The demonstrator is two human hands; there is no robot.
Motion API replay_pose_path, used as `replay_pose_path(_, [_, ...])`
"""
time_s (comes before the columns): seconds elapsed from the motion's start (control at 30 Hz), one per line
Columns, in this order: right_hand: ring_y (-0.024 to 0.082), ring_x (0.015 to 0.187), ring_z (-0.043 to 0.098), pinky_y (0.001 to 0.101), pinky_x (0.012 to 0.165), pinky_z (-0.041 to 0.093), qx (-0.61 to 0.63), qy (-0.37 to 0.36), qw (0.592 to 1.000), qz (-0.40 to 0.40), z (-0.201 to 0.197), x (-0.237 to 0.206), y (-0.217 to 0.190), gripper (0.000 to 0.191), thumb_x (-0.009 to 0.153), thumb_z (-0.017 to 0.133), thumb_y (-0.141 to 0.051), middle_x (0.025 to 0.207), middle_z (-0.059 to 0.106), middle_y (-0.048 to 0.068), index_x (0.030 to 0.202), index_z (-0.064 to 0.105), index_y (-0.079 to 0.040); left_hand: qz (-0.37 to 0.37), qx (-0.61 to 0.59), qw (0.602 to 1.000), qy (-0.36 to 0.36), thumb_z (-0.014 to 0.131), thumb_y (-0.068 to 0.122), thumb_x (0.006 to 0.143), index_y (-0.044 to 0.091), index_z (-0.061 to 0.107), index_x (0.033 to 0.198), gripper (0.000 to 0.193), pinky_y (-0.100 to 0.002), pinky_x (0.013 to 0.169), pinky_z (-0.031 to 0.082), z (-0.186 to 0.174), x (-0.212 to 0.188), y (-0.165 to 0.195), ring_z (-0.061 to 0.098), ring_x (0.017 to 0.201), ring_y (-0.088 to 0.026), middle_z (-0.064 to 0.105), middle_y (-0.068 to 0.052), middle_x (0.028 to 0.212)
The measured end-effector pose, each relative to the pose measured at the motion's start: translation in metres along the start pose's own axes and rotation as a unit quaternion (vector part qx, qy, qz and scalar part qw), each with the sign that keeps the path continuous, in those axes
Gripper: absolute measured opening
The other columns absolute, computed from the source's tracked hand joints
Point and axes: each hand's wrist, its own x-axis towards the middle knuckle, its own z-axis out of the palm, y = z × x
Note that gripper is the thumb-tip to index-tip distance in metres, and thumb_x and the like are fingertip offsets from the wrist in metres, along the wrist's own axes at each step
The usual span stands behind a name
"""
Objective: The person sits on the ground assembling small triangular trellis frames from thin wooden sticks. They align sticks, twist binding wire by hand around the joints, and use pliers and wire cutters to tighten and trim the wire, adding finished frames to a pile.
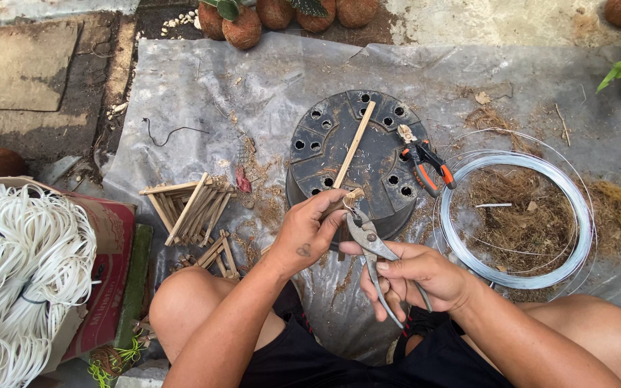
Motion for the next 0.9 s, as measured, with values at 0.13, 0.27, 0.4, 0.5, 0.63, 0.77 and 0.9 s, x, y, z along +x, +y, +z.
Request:
replay_pose_path(0.13, [0.026, 0.067, 0.067, 0.0322, 0.056, 0.052, -0.02, 0.009, 1.0, -0.012, -0.003, -0.001, 0.007, 0.065, 0.104, 0.049, -0.016, 0.088, 0.058, 0.013, 0.164, 0.029, -0.001, 0.055, 0.035, 0.998, 0.019, 0.069, 0.011, 0.098, 0.005, 0.064, 0.128, 0.03, -0.032, 0.078, 0.059, -0.003, 0.0, 0.005, 0.076, 0.094, -0.022, 0.075, -0.012, 0.109])
replay_pose_path(0.27, [0.022, 0.058, 0.059, 0.0375, 0.057, 0.05, 0.016, 0.0, 1.0, -0.011, 0.001, -0.003, 0.012, 0.058, 0.105, 0.048, -0.019, 0.077, 0.051, 0.009, 0.159, 0.035, -0.001, 0.121, 0.115, 0.985, 0.043, 0.072, 0.011, 0.096, 0.008, 0.065, 0.127, 0.032, -0.035, 0.069, 0.056, -0.006, 0.0, 0.015, 0.074, 0.082, -0.028, 0.073, -0.011, 0.099])
replay_pose_path(0.4, [0.015, 0.05, 0.05, 0.0334, 0.047, 0.046, 0.034, 0.004, 0.999, 0.008, 0.007, -0.006, 0.012, 0.047, 0.106, 0.05, -0.025, 0.072, 0.045, 0.005, 0.147, 0.046, -0.001, 0.181, 0.125, 0.974, 0.054, 0.073, 0.008, 0.094, 0.009, 0.065, 0.127, 0.033, -0.036, 0.064, 0.054, -0.013, 0.001, 0.027, 0.07, 0.075, -0.027, 0.069, -0.008, 0.092])
replay_pose_path(0.5, [0.013, 0.048, 0.046, 0.0293, 0.041, 0.041, -0.011, 0.076, 0.997, 0.028, 0.007, -0.005, 0.011, 0.046, 0.103, 0.052, -0.028, 0.069, 0.044, 0.004, 0.141, 0.051, -0.002, 0.218, 0.164, 0.96, 0.06, 0.075, 0.008, 0.091, 0.008, 0.065, 0.126, 0.037, -0.038, 0.062, 0.052, -0.022, 0.002, 0.034, 0.067, 0.071, -0.026, 0.067, -0.007, 0.088])
replay_pose_path(0.63, [0.01, 0.048, 0.041, 0.0266, 0.04, 0.036, -0.101, 0.145, 0.984, 0.031, 0.003, -0.004, 0.014, 0.043, 0.101, 0.056, -0.026, 0.067, 0.042, 0.002, 0.139, 0.056, -0.004, 0.235, 0.228, 0.943, 0.051, 0.077, 0.01, 0.089, 0.007, 0.066, 0.124, 0.037, -0.038, 0.059, 0.051, -0.029, 0.003, 0.037, 0.066, 0.069, -0.026, 0.063, -0.005, 0.082])
replay_pose_path(0.77, [0.009, 0.051, 0.041, 0.0282, 0.043, 0.036, -0.322, 0.224, 0.92, -0.012, -0.001, -0.006, 0.017, 0.035, 0.104, 0.057, -0.023, 0.067, 0.044, -0.001, 0.134, 0.065, -0.006, 0.231, 0.25, 0.94, 0.043, 0.076, 0.01, 0.088, 0.008, 0.067, 0.123, 0.036, -0.038, 0.059, 0.051, -0.027, 0.002, 0.035, 0.066, 0.069, -0.025, 0.061, -0.005, 0.081])
replay_pose_path(0.9, [0.018, 0.05, 0.049, 0.038, 0.049, 0.043, -0.609, 0.324, 0.724, 0.017, 0.007, -0.008, 0.015, 0.03, 0.103, 0.06, -0.021, 0.062, 0.059, 0.012, 0.131, 0.067, -0.012, 0.204, 0.261, 0.943, 0.027, 0.076, 0.012, 0.088, 0.009, 0.068, 0.121, 0.034, -0.038, 0.056, 0.051, -0.023, -0.001, 0.032, 0.066, 0.068, -0.024, 0.062, -0.004, 0.079])
